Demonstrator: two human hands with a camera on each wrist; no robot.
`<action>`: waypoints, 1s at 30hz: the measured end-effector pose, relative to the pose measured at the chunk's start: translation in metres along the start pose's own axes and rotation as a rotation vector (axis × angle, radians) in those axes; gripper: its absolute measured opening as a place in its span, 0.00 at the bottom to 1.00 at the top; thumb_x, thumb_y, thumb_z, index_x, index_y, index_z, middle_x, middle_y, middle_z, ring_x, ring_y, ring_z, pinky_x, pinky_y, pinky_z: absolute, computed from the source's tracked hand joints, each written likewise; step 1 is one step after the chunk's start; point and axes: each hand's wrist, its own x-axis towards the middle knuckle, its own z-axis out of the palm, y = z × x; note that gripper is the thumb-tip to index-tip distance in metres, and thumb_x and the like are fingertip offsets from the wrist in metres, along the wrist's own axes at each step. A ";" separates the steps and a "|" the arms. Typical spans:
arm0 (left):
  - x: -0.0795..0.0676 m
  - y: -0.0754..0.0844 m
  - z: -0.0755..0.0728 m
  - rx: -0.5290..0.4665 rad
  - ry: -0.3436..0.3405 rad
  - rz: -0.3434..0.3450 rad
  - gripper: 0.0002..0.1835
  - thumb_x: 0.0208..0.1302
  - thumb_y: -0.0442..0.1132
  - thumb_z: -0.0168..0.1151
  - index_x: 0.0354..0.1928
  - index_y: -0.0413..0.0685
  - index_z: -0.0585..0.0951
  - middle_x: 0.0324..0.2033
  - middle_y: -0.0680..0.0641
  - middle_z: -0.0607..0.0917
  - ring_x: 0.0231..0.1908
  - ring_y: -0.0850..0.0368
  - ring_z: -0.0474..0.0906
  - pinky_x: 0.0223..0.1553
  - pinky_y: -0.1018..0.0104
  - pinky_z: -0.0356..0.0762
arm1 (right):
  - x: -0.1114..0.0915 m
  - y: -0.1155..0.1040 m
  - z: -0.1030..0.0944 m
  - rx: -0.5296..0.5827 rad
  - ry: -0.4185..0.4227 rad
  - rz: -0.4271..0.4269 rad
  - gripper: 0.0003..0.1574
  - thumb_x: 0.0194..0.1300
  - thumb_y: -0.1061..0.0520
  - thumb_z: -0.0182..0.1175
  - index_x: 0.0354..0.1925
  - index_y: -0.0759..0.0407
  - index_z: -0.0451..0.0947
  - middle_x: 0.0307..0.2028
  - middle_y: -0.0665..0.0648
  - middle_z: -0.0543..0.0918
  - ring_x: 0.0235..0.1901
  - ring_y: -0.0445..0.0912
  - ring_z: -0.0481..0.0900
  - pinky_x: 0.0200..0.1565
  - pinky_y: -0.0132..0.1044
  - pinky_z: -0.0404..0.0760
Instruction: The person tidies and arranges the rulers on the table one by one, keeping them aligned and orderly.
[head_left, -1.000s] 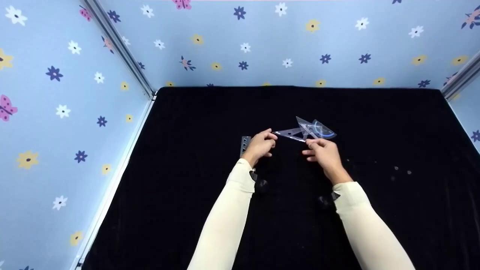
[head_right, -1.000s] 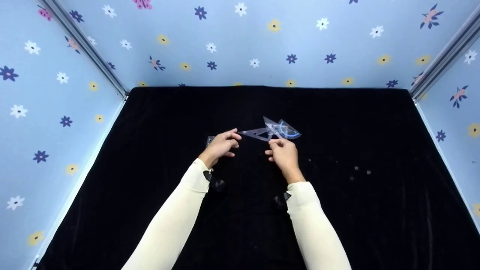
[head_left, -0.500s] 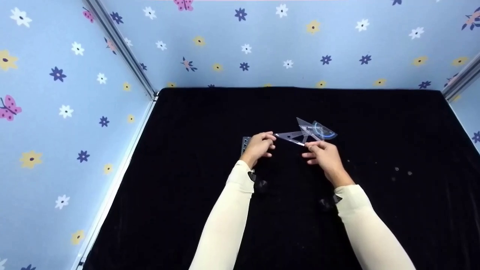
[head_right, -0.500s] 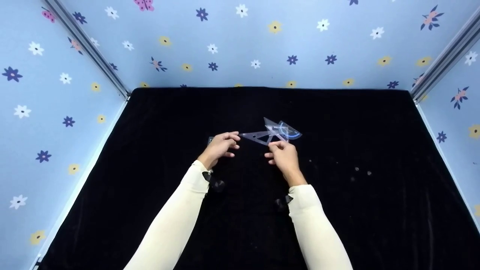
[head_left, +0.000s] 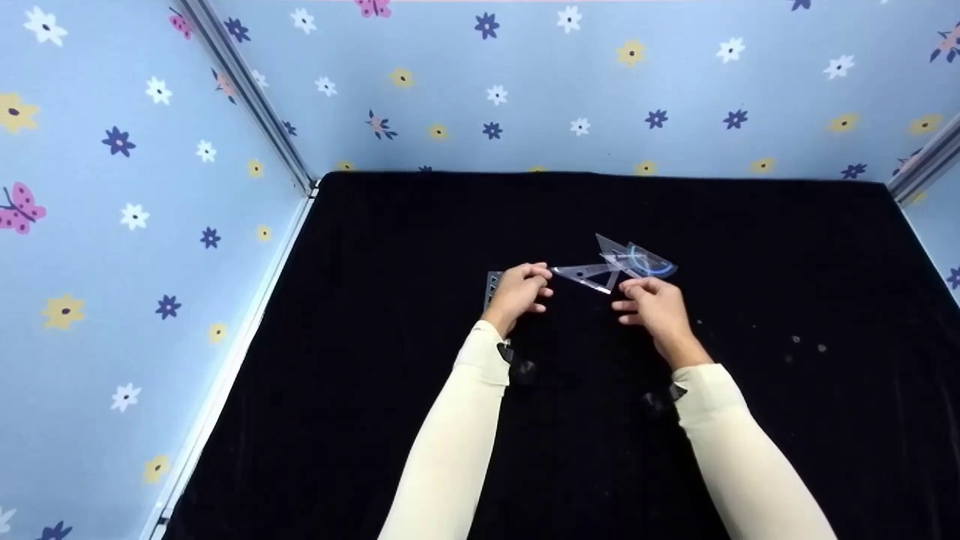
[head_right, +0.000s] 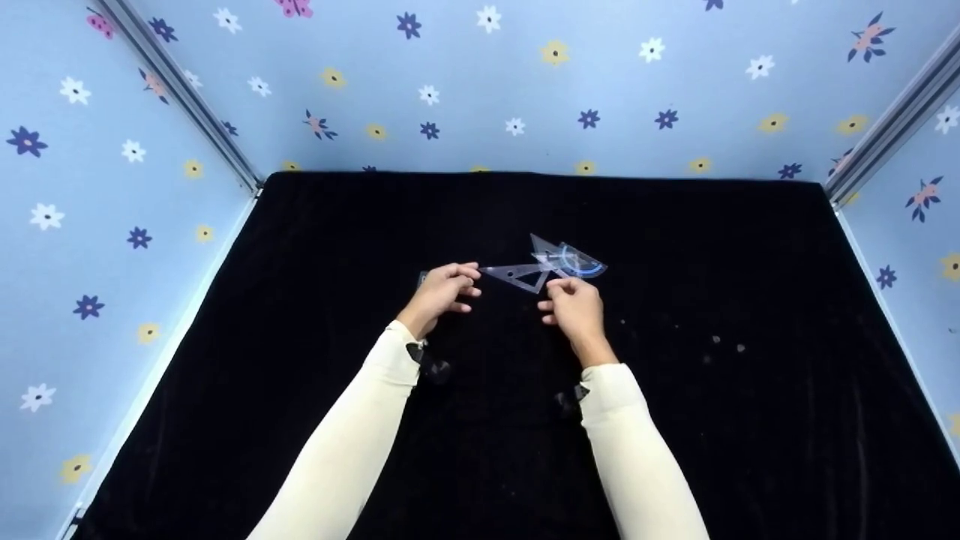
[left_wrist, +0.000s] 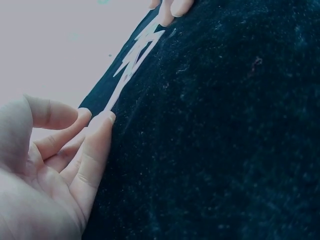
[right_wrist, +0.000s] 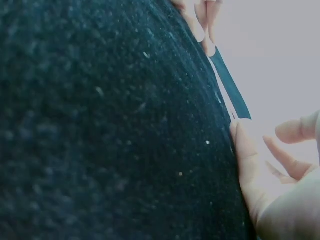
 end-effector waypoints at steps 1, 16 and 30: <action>0.000 0.000 0.000 -0.003 0.000 0.000 0.14 0.79 0.29 0.55 0.57 0.30 0.86 0.77 0.41 0.82 0.37 0.66 0.82 0.26 0.79 0.81 | 0.001 0.000 0.000 0.000 0.004 0.002 0.14 0.83 0.66 0.53 0.57 0.73 0.81 0.57 0.61 0.87 0.30 0.34 0.90 0.33 0.28 0.91; -0.001 -0.002 -0.004 -0.019 -0.011 0.000 0.16 0.78 0.28 0.56 0.57 0.30 0.89 0.78 0.42 0.81 0.39 0.65 0.85 0.30 0.78 0.86 | 0.013 -0.003 0.004 -0.064 -0.019 -0.014 0.22 0.84 0.66 0.50 0.66 0.79 0.76 0.87 0.66 0.64 0.28 0.30 0.88 0.31 0.24 0.88; -0.003 0.001 -0.004 -0.064 0.020 -0.021 0.22 0.77 0.28 0.50 0.67 0.35 0.84 0.67 0.35 0.87 0.39 0.61 0.87 0.33 0.74 0.89 | 0.010 0.001 0.010 0.002 -0.035 -0.023 0.20 0.83 0.67 0.50 0.63 0.79 0.78 0.86 0.71 0.64 0.27 0.32 0.91 0.30 0.26 0.89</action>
